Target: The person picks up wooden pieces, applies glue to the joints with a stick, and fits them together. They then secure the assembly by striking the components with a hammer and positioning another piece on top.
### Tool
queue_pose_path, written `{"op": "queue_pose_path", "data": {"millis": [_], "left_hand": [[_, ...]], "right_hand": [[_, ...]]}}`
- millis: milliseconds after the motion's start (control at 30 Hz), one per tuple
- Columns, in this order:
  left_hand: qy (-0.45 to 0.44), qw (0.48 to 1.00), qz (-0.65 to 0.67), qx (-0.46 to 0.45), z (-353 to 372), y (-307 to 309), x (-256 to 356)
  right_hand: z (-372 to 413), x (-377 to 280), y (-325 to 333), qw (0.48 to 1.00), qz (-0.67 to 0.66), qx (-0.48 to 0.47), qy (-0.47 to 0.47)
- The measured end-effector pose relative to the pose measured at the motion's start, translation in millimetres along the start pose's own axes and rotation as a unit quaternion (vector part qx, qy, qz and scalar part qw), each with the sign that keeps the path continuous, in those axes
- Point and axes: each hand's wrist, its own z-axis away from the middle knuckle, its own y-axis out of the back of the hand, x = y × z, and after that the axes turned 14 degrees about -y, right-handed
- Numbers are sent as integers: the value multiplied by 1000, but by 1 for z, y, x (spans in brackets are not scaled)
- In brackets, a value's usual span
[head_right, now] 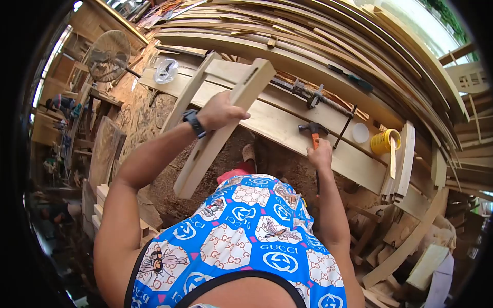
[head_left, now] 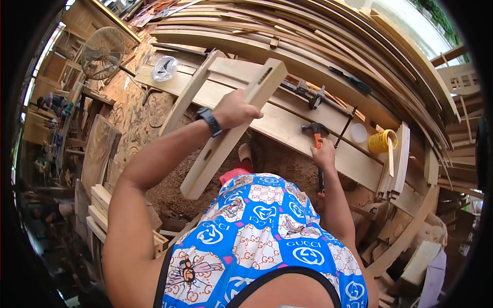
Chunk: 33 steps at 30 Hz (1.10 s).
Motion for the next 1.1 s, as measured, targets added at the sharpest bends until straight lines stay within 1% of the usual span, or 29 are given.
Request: {"op": "queue_pose_path", "data": {"millis": [67, 100, 167, 200, 267, 333, 400, 433, 500, 533, 567, 667, 733, 900, 967, 1100], "left_hand": [[3, 998, -35, 59, -20, -21, -6], [4, 998, -32, 62, -32, -31, -11], [30, 991, -98, 89, -54, -51, -19], [30, 992, -92, 84, -63, -59, -20], [61, 991, -97, 73, -78, -80, -21], [67, 992, -92, 57, -88, -102, -27], [90, 990, -91, 66, -97, -123, -33], [89, 991, -85, 60, -100, -132, -37], [101, 990, -87, 36, -106, -145, -43], [102, 991, -83, 32, -108, -148, -45], [105, 990, -81, 36, -111, -152, -46], [111, 990, -71, 41, -114, -157, -50], [112, 990, -67, 46, -115, -154, -49], [111, 991, -61, 35, -114, -146, -47], [99, 993, -60, 26, -112, -144, -49], [103, 993, -37, 36, -104, -122, -41]], "right_hand": [[5, -3, 0, 1000, -5, 5, 14], [9, -5, 1, 1000, -13, 5, 21], [20, -6, 4, 999, -20, 13, 29], [24, -7, 4, 1000, -15, 13, 22], [34, -5, 6, 1000, -10, 1, -6], [42, 3, 5, 1000, 5, 5, -9], [51, 12, 2, 999, -31, -2, -42], [58, 15, 4, 996, -52, -16, -71], [71, 22, 4, 994, -51, -12, -93], [77, 30, 1, 993, -54, -8, -109], [84, 37, -3, 994, -61, 12, -89], [93, 49, -10, 992, -54, 10, -115], [96, 47, -11, 992, -65, 14, -112], [88, 32, -9, 987, -48, 17, -152], [81, 25, -5, 989, -45, 4, -144], [75, 10, -4, 991, -55, -16, -122]]}}
